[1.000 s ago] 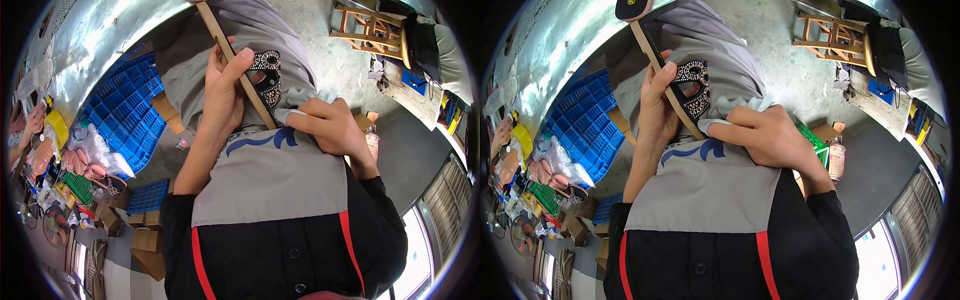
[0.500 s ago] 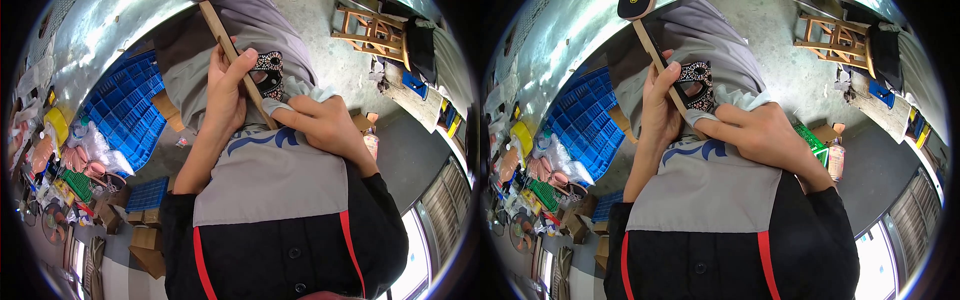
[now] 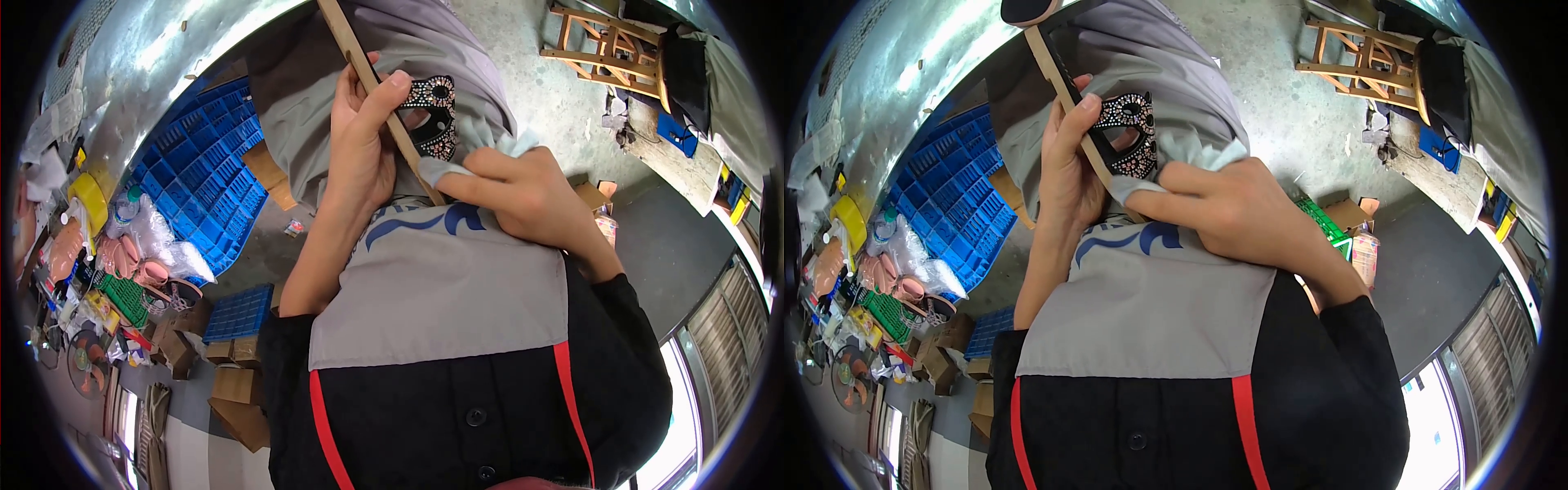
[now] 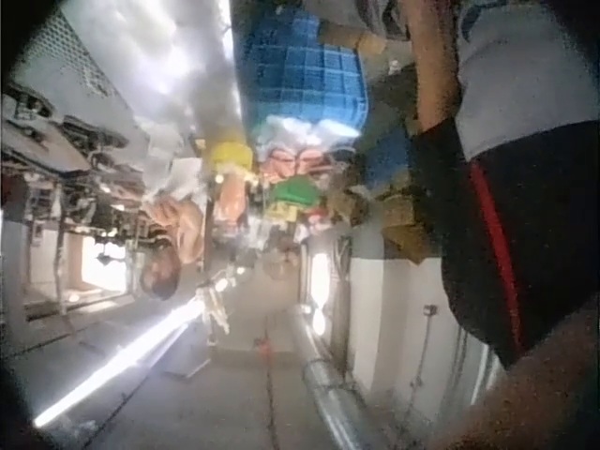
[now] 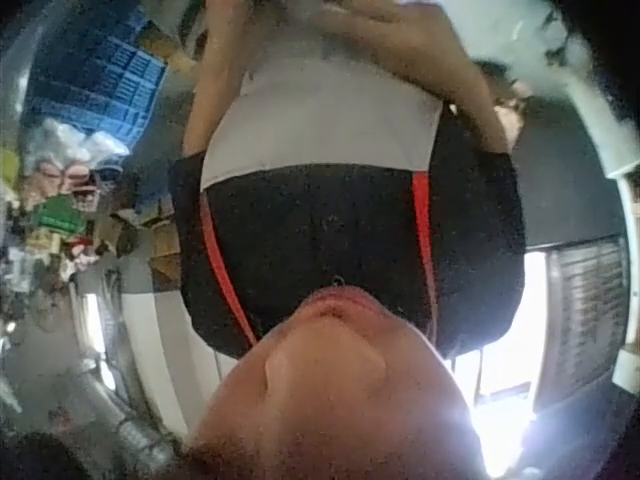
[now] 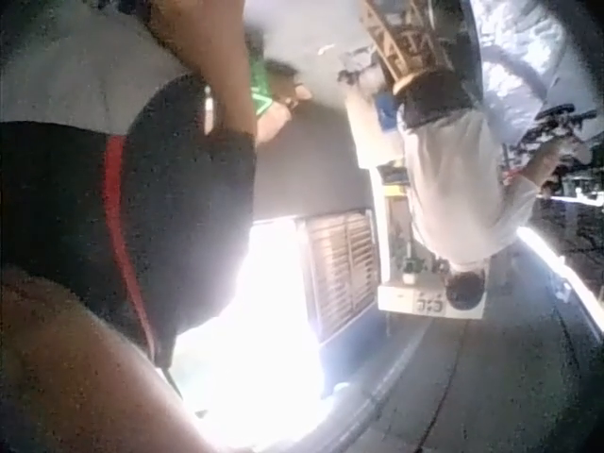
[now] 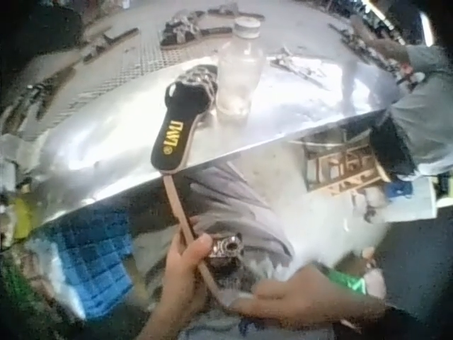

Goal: The worker is cleaning and finishing sandals on a factory assembly line, applying adhesive or cleaning fluid with a cloth.

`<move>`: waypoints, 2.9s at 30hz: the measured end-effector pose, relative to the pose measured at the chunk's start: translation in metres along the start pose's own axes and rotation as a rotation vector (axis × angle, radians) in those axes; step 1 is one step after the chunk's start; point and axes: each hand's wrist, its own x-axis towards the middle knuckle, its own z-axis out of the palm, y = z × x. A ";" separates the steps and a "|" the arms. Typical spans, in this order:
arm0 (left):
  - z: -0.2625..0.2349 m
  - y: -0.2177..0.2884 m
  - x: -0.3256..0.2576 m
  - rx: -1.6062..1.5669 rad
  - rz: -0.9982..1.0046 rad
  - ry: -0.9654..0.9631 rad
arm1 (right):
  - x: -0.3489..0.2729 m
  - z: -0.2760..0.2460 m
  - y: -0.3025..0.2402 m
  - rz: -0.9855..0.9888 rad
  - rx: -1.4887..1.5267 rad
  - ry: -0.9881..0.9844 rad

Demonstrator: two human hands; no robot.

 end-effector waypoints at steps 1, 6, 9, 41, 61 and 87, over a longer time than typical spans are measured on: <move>0.000 -0.001 0.002 0.006 0.014 0.004 | 0.003 0.000 0.001 -0.005 -0.001 0.003; 0.000 0.000 0.001 0.017 0.022 0.009 | 0.010 0.009 0.005 -0.036 -0.044 0.111; 0.000 -0.001 0.000 0.022 0.022 0.005 | -0.005 0.005 0.006 -0.023 -0.003 0.040; -0.043 -0.008 -0.012 -0.489 0.121 -0.167 | 0.012 0.029 0.046 -0.084 0.416 0.498; -0.078 -0.005 -0.010 -0.708 0.141 -0.232 | 0.087 0.053 0.042 -0.061 0.790 0.229; -0.059 0.033 -0.033 -0.146 0.197 -0.115 | 0.097 0.058 0.079 -0.060 0.807 0.152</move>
